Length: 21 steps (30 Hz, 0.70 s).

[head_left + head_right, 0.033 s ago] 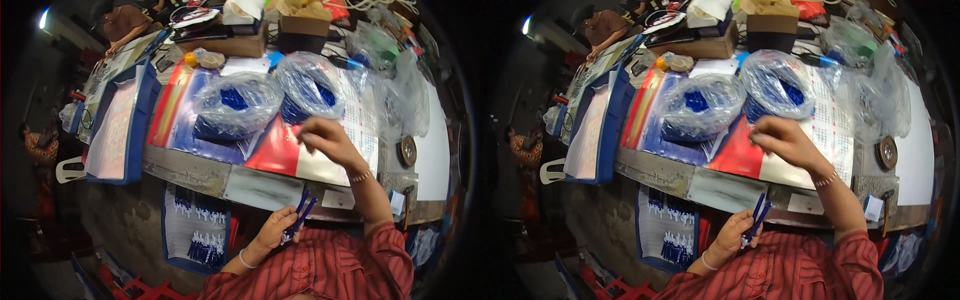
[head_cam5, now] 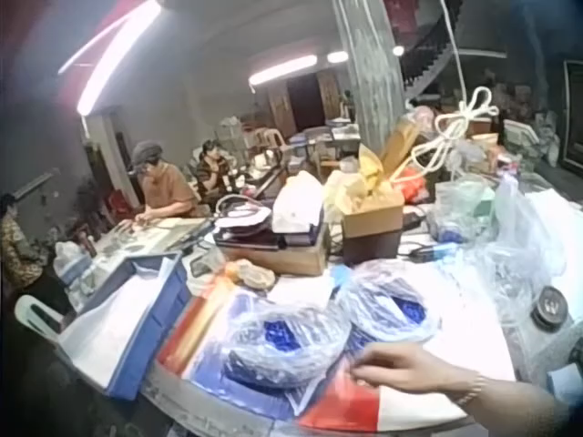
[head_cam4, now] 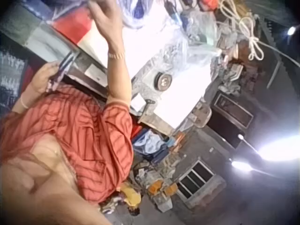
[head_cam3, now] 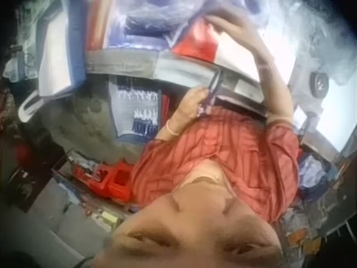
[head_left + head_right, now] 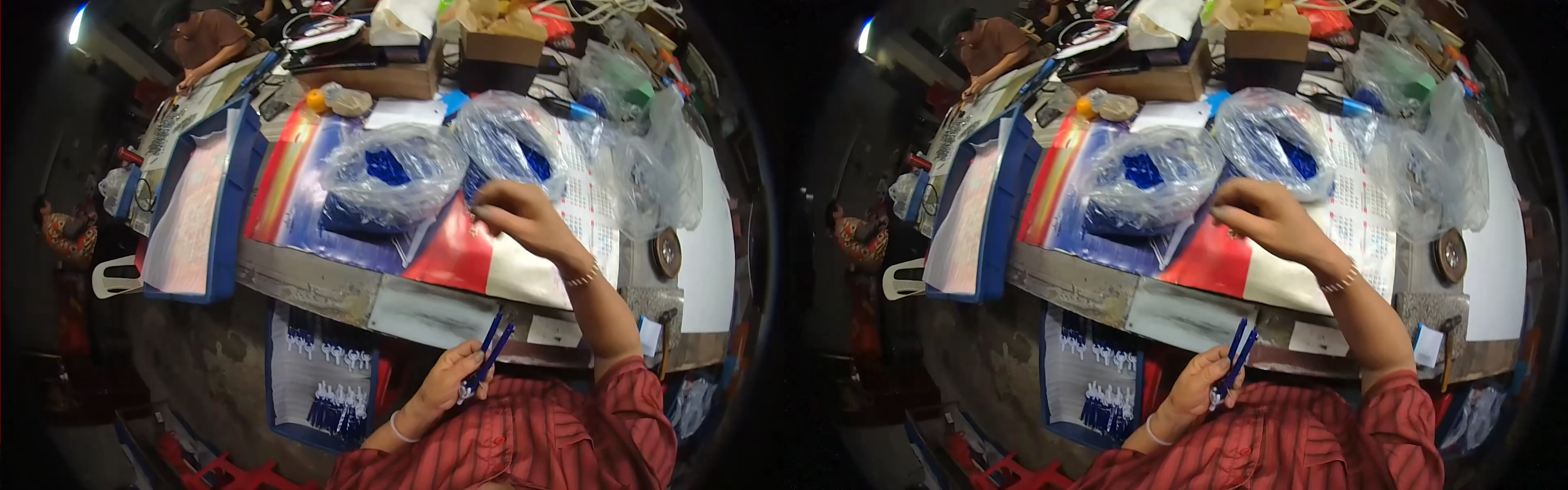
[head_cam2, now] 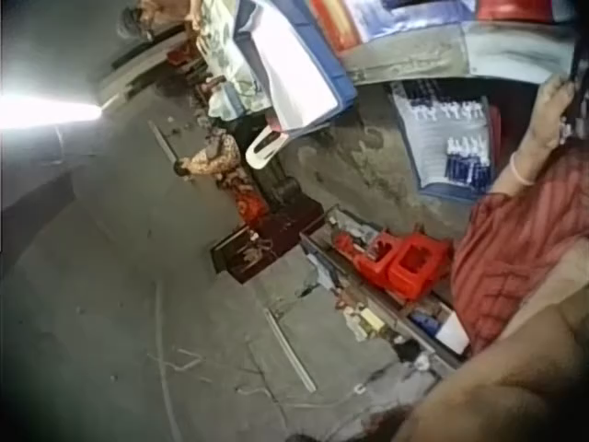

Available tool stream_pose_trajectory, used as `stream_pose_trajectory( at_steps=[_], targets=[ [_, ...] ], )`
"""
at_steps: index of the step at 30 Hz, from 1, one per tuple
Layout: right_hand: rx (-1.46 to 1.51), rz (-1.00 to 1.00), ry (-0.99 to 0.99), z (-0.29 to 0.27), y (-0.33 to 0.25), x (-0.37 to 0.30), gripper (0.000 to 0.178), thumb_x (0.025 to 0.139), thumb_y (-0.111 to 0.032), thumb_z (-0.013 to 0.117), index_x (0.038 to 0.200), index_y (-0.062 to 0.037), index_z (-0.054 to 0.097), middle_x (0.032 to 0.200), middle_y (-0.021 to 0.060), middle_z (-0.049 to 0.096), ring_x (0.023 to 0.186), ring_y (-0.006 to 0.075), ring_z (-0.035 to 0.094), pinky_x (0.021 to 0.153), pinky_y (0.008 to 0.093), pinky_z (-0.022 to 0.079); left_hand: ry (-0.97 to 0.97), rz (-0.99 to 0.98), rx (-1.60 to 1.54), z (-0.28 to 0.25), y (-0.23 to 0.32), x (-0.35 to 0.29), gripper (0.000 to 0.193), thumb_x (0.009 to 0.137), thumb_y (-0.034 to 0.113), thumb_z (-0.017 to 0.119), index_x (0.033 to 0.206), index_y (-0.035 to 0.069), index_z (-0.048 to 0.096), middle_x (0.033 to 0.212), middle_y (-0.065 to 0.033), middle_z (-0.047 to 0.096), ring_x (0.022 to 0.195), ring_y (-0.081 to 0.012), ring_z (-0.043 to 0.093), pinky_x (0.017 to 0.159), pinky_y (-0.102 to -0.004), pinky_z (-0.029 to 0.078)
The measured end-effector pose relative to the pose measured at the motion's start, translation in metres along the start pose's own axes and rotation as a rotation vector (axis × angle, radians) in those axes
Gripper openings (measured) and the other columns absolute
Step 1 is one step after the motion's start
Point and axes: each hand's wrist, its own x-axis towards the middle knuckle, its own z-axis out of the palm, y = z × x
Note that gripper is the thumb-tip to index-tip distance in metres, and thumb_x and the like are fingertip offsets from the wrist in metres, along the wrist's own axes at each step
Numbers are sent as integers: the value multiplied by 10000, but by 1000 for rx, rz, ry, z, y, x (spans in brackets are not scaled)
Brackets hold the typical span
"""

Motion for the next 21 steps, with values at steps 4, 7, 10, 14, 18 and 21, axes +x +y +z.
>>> stream_pose_trajectory(
  at_steps=[4,7,10,14,18,21],
  targets=[
    [-476,-325,-44,31,31,109,161,788,-66,600,933,5,602,837,170,631,749,309,609,694,349,480,95,11,206,-1,5,-8,170,947,161,476,976,4,537,803,-78,599,587,-126,574,544,-229,489],
    [-960,-254,-121,51,62,154,196,756,-56,556,938,-44,628,891,172,629,859,343,616,737,424,491,102,23,289,-2,2,-10,171,962,166,456,954,15,537,806,-45,588,597,-85,561,567,-204,469],
    [-1089,-148,-162,63,58,164,196,757,-57,528,919,-68,638,906,169,623,890,335,618,740,428,498,107,29,325,-8,3,-9,183,967,187,456,967,25,540,799,-17,571,597,-57,541,571,-189,456],
    [-1123,-218,-168,65,65,165,145,756,-73,525,866,-41,616,930,173,610,860,330,614,720,422,495,104,-11,347,-14,10,-4,181,968,186,454,959,26,539,792,-14,564,595,-56,537,574,-188,456],
    [-1100,-229,-142,63,65,163,110,752,-84,533,820,-25,598,907,166,610,841,336,609,712,428,490,114,-12,346,-18,17,-3,168,965,170,456,941,25,538,796,-26,581,589,-64,542,560,-190,451],
    [-990,-303,-31,64,59,158,115,752,-112,576,817,-18,564,866,173,607,769,380,591,676,473,465,127,14,300,-17,14,-7,159,962,159,458,938,22,536,804,-40,594,587,-75,548,551,-194,450]
  ],
)
